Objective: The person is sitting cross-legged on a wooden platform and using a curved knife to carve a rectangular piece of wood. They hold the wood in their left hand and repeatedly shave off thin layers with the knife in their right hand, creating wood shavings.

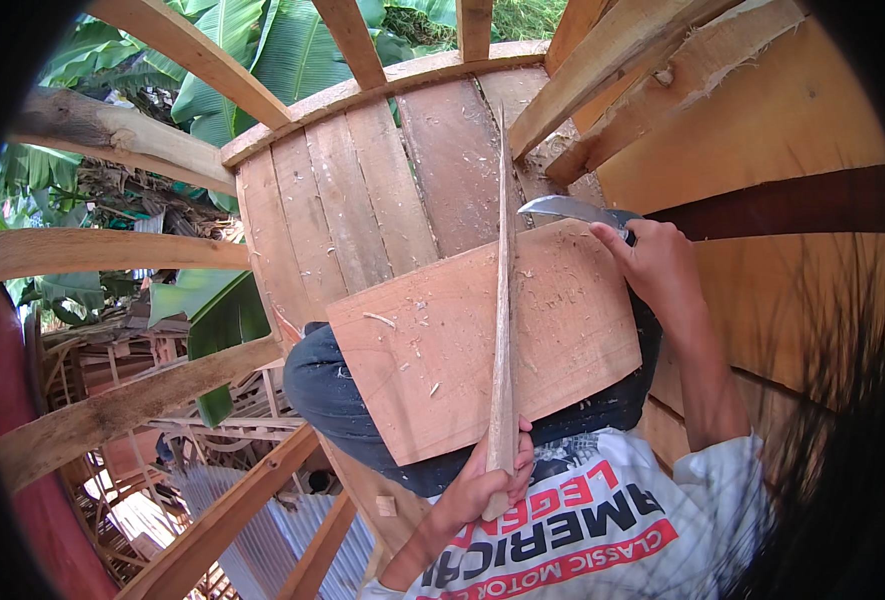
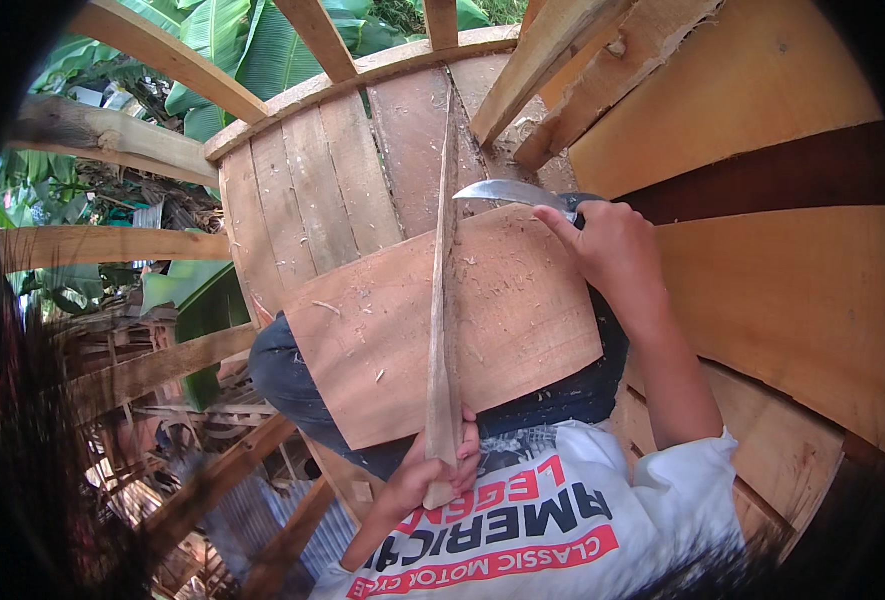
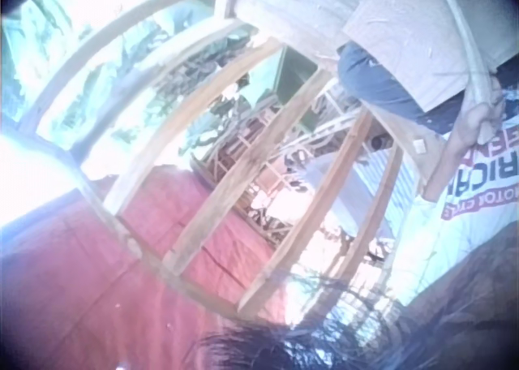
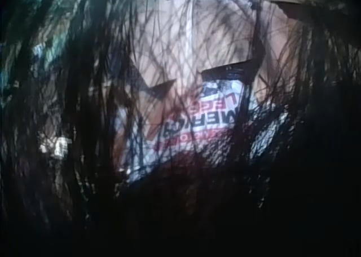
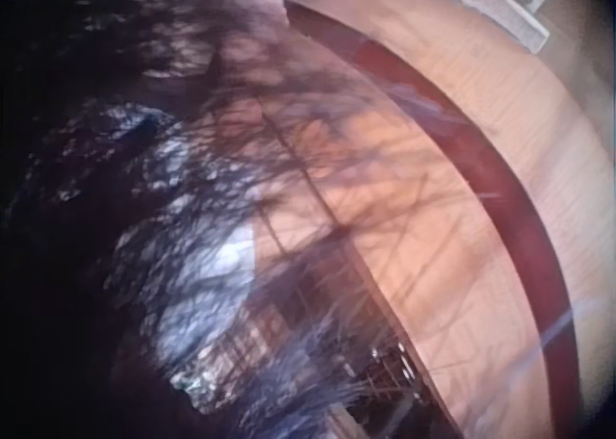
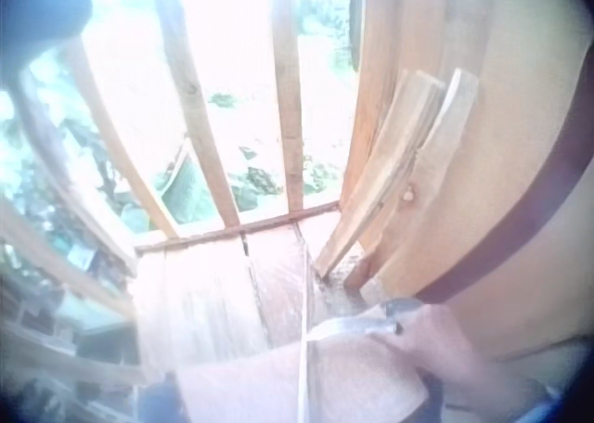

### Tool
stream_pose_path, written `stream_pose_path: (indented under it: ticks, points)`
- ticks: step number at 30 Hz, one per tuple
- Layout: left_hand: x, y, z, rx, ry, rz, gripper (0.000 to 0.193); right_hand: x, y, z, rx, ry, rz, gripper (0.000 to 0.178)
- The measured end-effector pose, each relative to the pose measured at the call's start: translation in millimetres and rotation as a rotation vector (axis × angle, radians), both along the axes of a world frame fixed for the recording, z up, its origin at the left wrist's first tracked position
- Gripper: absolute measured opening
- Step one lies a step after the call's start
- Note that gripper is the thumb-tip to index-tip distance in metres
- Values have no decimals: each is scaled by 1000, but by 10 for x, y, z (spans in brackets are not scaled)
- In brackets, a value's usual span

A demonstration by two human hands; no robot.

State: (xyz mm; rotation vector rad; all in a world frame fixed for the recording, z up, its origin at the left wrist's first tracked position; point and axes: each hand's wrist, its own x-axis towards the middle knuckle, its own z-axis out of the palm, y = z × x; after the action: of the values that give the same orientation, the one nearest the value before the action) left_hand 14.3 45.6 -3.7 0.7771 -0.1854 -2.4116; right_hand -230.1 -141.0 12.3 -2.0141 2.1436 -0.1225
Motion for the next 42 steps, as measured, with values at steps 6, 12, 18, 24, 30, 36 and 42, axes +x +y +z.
stream_pose_path:
  ticks: [6, 12, 18, 24, 30, 36, 42]
  points:
    - [15, -18, 43, 65, 39, 15, 66, 379, 683, 114, 213, -160, 395, 66]
    - [19, -59, 40, 63, 40, 16, 65, 427, 763, -26, 216, -259, 428, 62]
    - [6, -29, 35, 55, 45, 34, 65, 301, 455, -179, 77, -107, 361, 70]
    - [40, -35, -3, 81, 140, 67, 66, 363, 383, -206, 14, -52, 356, 70]
    - [58, -62, -29, 137, 179, 72, 72, 408, 316, -72, 128, -35, 321, 61]
    - [48, -73, -76, 134, 208, 100, 71, 407, 281, -115, 94, 16, 335, 64]
    - [-3, 60, -100, 22, 87, 30, 70, 188, -55, -173, -79, 93, 18, 72]
